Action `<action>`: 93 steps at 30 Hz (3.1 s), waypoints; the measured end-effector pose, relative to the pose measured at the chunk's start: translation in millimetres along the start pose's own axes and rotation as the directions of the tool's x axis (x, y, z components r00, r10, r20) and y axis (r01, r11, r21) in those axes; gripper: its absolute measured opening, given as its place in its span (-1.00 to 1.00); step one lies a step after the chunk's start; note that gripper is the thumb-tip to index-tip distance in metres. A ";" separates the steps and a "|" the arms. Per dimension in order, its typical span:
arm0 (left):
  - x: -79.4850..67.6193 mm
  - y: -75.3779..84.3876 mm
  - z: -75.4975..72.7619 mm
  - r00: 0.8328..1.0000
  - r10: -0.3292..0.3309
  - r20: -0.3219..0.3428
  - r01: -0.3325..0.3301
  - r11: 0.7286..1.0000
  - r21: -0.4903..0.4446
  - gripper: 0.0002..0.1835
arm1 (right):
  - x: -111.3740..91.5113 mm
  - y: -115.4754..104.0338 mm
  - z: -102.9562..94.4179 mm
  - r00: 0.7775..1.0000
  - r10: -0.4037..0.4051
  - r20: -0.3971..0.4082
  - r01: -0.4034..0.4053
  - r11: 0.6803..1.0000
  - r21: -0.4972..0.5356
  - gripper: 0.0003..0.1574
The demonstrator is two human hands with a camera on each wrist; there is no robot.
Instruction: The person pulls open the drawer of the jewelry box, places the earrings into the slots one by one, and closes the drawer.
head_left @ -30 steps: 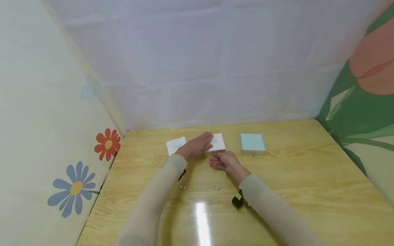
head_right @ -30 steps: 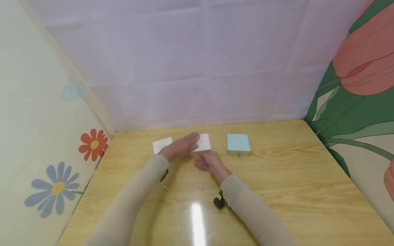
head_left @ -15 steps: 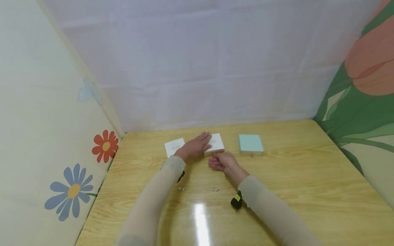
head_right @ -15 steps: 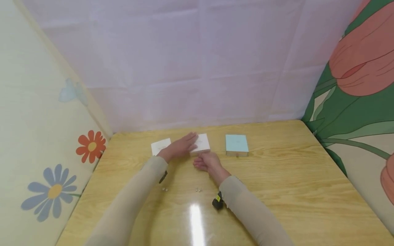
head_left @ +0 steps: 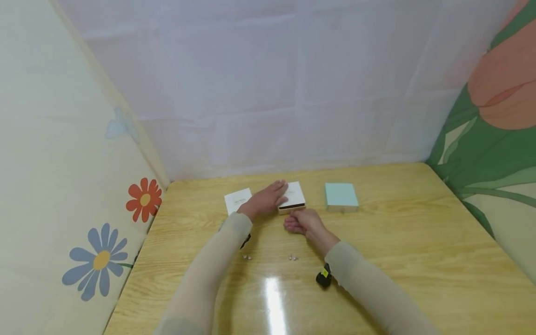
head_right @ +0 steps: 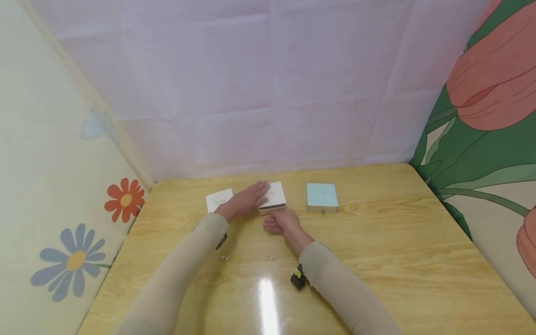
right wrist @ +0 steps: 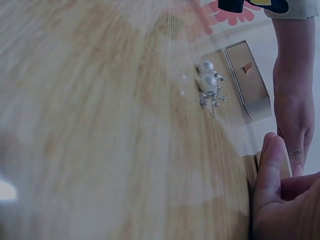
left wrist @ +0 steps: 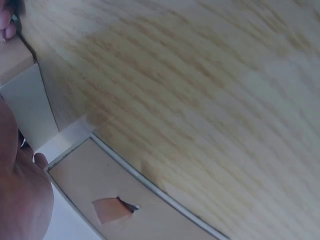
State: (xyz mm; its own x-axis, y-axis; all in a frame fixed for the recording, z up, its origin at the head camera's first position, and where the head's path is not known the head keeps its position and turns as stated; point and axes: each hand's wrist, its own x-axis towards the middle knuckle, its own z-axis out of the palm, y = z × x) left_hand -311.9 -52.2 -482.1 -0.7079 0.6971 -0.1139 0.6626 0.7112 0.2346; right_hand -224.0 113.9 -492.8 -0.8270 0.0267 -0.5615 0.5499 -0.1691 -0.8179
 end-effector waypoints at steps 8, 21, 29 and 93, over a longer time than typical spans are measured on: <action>-0.2 -1.2 2.4 1.000 0.005 -0.005 -0.005 1.000 0.027 -0.32 | 0.4 1.3 -1.8 1.000 0.001 0.009 -0.001 1.000 0.010 -0.67; -3.1 0.0 -1.3 1.000 0.010 -0.003 -0.010 0.999 0.035 -0.33 | -6.5 4.3 -4.7 1.000 -0.007 0.029 0.007 1.000 -0.009 -0.70; -0.5 -2.0 -1.1 1.000 0.010 -0.011 -0.009 0.998 0.065 -0.33 | -14.2 3.0 -6.7 0.999 0.018 0.027 -0.017 0.999 -0.037 -0.69; -2.3 -1.6 2.5 0.998 0.049 -0.036 -0.047 0.996 0.071 -0.34 | -42.5 22.0 -15.1 0.999 0.013 0.033 -0.010 0.995 -0.099 -0.74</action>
State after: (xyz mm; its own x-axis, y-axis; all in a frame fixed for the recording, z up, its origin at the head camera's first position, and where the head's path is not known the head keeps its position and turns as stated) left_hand -310.7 -54.7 -484.6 -0.6825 0.7277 -0.0676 0.7107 0.6824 0.1708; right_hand -174.9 123.9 -488.9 -0.8231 -0.0077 -0.5679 0.5669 -0.0706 -0.8207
